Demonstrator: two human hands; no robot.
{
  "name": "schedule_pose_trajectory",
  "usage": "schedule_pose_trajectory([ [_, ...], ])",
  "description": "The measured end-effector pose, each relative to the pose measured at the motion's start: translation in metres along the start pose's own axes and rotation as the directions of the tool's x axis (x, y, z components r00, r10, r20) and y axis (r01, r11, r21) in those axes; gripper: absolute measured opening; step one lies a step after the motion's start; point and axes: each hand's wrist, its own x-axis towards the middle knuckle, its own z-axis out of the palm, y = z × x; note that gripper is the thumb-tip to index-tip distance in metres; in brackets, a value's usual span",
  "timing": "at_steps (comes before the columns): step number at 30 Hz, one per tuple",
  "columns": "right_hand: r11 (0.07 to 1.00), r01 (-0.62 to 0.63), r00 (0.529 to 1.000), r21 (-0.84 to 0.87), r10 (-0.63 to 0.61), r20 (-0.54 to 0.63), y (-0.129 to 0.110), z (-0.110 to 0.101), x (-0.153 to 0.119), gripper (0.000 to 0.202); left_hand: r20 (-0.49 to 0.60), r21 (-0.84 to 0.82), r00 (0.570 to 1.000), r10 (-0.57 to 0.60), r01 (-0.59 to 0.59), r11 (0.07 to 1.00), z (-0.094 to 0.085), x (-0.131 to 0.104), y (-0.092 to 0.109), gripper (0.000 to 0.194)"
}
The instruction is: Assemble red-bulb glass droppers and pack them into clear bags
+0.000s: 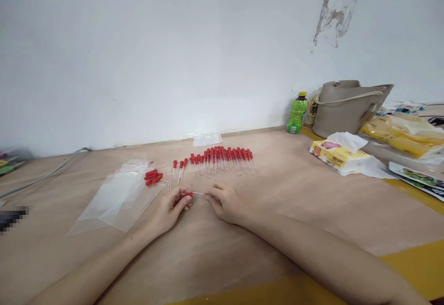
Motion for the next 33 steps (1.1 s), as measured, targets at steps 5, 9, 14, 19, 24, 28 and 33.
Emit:
schedule_pose_trajectory([
  [5, 1.0, 0.007, 0.994, 0.006, -0.007, 0.105, 0.005, -0.005, 0.004, 0.019, 0.053, 0.0, 0.998, 0.015, -0.015, 1.0, -0.001, -0.003, 0.003, 0.017],
  [9, 0.999, 0.021, 0.983, -0.044, -0.013, 0.181, 0.009, -0.009, 0.006, 0.019, 0.128, 0.029, 0.992, 0.01, -0.014, 0.999, -0.001, -0.007, 0.008, 0.02],
  [14, 0.969, 0.054, 0.994, -0.241, -0.028, 0.11, 0.003, -0.006, 0.003, 0.022, 0.054, 0.125, 0.998, -0.015, 0.008, 0.992, 0.002, -0.008, 0.007, 0.023],
  [19, 0.998, -0.038, 0.996, -0.047, 0.042, 0.081, 0.002, -0.007, 0.005, 0.018, 0.003, 0.116, 1.0, 0.021, -0.021, 0.993, 0.0, -0.005, 0.006, 0.02],
  [24, 0.999, -0.047, 0.994, 0.024, 0.044, 0.098, 0.004, -0.013, 0.006, 0.009, 0.001, 0.138, 1.0, 0.024, -0.024, 0.99, -0.002, -0.005, 0.007, 0.019],
  [28, 0.999, -0.027, 0.995, 0.036, 0.023, 0.094, 0.003, -0.011, 0.004, 0.01, 0.016, 0.102, 1.0, 0.014, -0.016, 0.995, 0.001, -0.008, 0.004, 0.021],
  [33, 1.0, 0.011, 0.994, 0.007, -0.012, 0.112, 0.0, -0.007, 0.005, 0.015, 0.052, 0.136, 0.997, 0.05, -0.057, 0.989, 0.001, -0.009, 0.006, 0.021],
])
